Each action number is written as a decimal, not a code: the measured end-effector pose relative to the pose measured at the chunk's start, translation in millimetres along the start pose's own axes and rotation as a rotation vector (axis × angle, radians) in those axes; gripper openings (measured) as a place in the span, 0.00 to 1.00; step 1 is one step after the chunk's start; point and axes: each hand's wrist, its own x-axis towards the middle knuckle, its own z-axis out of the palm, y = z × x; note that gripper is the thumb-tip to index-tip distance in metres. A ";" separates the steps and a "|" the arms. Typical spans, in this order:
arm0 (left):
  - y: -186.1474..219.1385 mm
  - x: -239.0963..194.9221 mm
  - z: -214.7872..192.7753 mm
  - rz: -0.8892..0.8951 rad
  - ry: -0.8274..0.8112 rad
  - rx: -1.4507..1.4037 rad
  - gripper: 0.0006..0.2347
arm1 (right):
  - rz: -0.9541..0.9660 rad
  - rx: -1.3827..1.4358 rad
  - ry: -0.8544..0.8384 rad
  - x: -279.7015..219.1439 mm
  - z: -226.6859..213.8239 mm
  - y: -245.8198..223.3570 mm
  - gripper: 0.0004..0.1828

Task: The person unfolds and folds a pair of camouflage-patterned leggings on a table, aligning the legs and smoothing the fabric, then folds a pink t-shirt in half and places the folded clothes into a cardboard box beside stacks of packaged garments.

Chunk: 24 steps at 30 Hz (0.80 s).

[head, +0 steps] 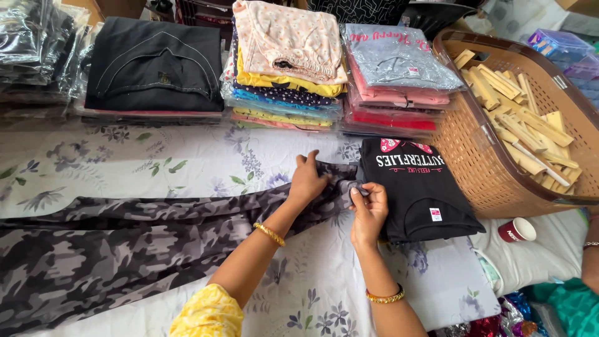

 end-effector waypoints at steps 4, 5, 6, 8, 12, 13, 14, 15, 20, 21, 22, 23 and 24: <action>-4.4 11.5 -5.2 -0.054 0.045 0.220 0.34 | -0.024 -0.037 0.012 -8.6 11.9 -21.4 0.12; -9.3 19.0 -3.8 -0.061 0.023 0.334 0.34 | -0.011 -0.055 0.021 -9.3 14.3 -25.8 0.12; -17.4 25.0 0.6 -0.060 0.026 0.332 0.34 | -0.012 -0.056 0.019 -9.7 12.3 -24.4 0.12; -32.4 38.3 9.6 -0.088 -0.100 0.501 0.14 | -0.019 -0.134 0.025 -10.2 8.1 -21.6 0.08; 28.5 -1.4 -22.2 0.152 0.204 0.306 0.13 | -0.031 -0.132 0.015 -9.9 13.1 -24.2 0.08; 44.2 -12.8 -24.8 0.136 0.154 0.102 0.14 | -0.034 -0.150 -0.004 -10.1 13.0 -24.3 0.10; 59.5 -24.4 -27.8 0.120 0.103 -0.101 0.16 | -0.037 -0.167 -0.023 -10.6 13.2 -24.2 0.11; 68.7 -35.5 -28.8 0.120 0.104 -0.100 0.16 | -0.037 -0.166 -0.024 -11.6 14.4 -26.0 0.11; 102.0 -74.0 -38.9 0.189 -0.166 -0.450 0.16 | -0.092 -0.031 -0.079 -14.8 16.1 -33.0 0.18; 103.0 -75.8 -41.9 0.192 -0.167 -0.450 0.16 | -0.095 -0.031 -0.078 -14.2 13.7 -31.3 0.18; 104.0 -77.6 -45.0 0.240 -0.135 -0.436 0.19 | -0.126 -0.075 -0.047 -13.6 11.3 -29.5 0.18; 104.8 -79.5 -48.2 0.287 -0.100 -0.421 0.22 | -0.155 -0.118 -0.018 -12.8 9.1 -27.6 0.19; 107.7 -81.7 -50.4 0.289 -0.099 -0.422 0.22 | -0.157 -0.118 -0.019 -13.0 9.1 -28.1 0.19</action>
